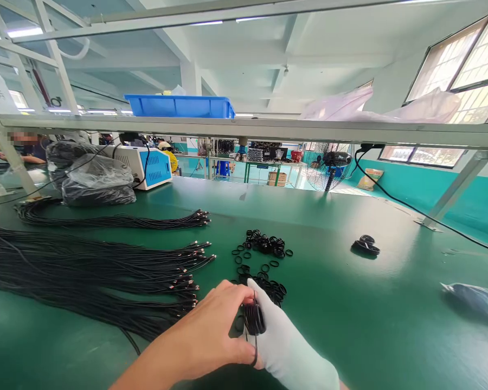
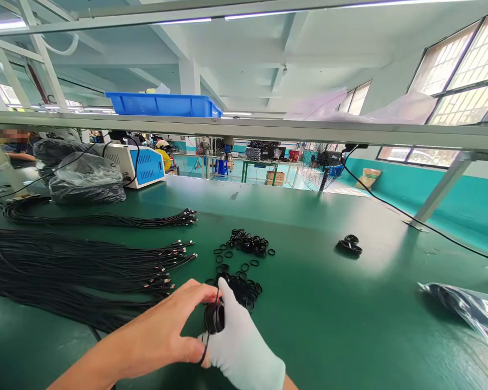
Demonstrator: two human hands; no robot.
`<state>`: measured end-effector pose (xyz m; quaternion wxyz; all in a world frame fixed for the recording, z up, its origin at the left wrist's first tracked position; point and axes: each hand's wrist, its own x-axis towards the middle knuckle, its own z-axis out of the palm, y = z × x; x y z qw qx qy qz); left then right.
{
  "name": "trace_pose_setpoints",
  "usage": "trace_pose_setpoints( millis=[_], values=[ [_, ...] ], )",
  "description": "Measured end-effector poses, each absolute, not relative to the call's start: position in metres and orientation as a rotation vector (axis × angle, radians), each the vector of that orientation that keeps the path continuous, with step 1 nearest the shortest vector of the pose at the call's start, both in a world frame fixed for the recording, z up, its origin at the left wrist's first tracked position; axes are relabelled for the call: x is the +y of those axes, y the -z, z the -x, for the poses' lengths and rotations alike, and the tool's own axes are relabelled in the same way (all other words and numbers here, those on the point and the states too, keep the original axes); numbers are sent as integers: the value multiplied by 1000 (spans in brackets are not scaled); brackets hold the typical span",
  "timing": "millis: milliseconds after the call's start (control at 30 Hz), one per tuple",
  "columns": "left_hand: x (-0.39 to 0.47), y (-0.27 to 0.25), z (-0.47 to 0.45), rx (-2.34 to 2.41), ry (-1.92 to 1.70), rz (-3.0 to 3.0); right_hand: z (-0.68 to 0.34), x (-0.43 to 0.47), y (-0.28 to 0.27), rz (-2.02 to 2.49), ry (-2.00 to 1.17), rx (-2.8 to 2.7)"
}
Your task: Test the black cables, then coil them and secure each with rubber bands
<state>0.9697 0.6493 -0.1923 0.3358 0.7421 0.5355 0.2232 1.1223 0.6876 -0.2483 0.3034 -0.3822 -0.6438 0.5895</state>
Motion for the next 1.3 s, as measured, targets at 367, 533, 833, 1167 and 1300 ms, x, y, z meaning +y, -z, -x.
trace_pose_setpoints(
  millis=[367,533,833,1167,1300],
  values=[
    [679,185,-950,1331,-420,-1819,-1126,690,247,1015,-1551,-1677],
    [653,206,-964,1591,-706,-1903,-1131,695,244,786,-1904,-1521],
    [644,226,-976,1549,-596,-1826,-1145,692,237,479,-2047,-1476],
    [659,231,-991,1022,-1280,-1213,-1135,688,239,411,-1974,-1479],
    [654,228,-991,1288,-1355,-1287,-1135,686,238,840,-1765,-1568]
  ],
)
